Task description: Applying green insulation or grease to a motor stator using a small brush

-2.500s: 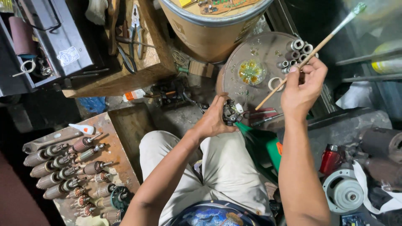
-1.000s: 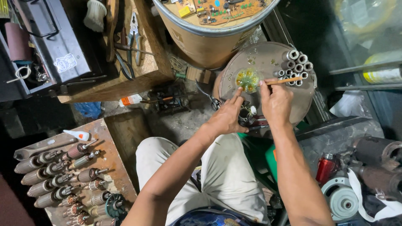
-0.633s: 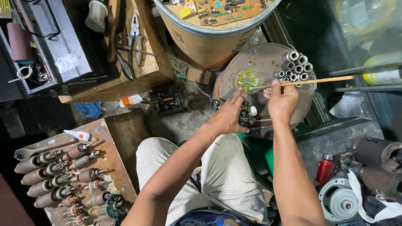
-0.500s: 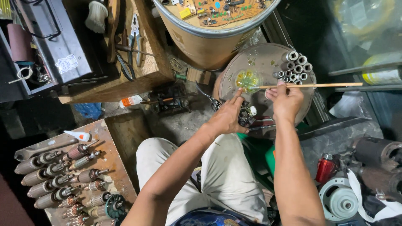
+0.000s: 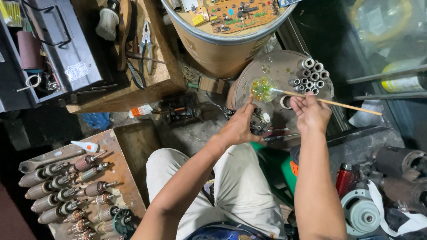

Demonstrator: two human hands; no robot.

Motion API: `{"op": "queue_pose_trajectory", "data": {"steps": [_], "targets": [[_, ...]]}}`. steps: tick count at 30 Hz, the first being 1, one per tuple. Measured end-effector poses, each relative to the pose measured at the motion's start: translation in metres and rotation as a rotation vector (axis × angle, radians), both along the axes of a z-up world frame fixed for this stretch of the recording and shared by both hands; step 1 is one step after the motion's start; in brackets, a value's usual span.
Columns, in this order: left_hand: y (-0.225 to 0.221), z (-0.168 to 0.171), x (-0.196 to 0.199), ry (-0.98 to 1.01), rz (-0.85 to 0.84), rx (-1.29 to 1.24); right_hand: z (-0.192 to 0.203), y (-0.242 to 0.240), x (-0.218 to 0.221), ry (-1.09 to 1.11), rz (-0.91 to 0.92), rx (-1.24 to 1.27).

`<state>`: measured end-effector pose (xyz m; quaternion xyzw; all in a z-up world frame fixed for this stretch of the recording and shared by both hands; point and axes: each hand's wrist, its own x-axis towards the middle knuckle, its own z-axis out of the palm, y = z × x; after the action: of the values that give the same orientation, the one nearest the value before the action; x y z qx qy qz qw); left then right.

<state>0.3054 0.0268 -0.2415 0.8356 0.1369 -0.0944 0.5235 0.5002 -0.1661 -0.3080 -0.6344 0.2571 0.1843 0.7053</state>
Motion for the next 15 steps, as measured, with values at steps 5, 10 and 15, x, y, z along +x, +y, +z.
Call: {"op": "queue_pose_trajectory", "data": {"steps": [5, 10, 15], "targets": [[0.004, 0.027, -0.016, -0.022, 0.172, -0.051, 0.045, -0.004, -0.004, 0.034, -0.03, 0.165], [0.018, 0.073, -0.038, -0.04, 0.362, -0.029, 0.101, -0.008, -0.02, 0.057, -0.063, 0.411], [0.038, 0.151, -0.072, -0.4, 0.436, 0.055, 0.173, 0.004, -0.074, -0.106, 0.145, 0.654]]}}
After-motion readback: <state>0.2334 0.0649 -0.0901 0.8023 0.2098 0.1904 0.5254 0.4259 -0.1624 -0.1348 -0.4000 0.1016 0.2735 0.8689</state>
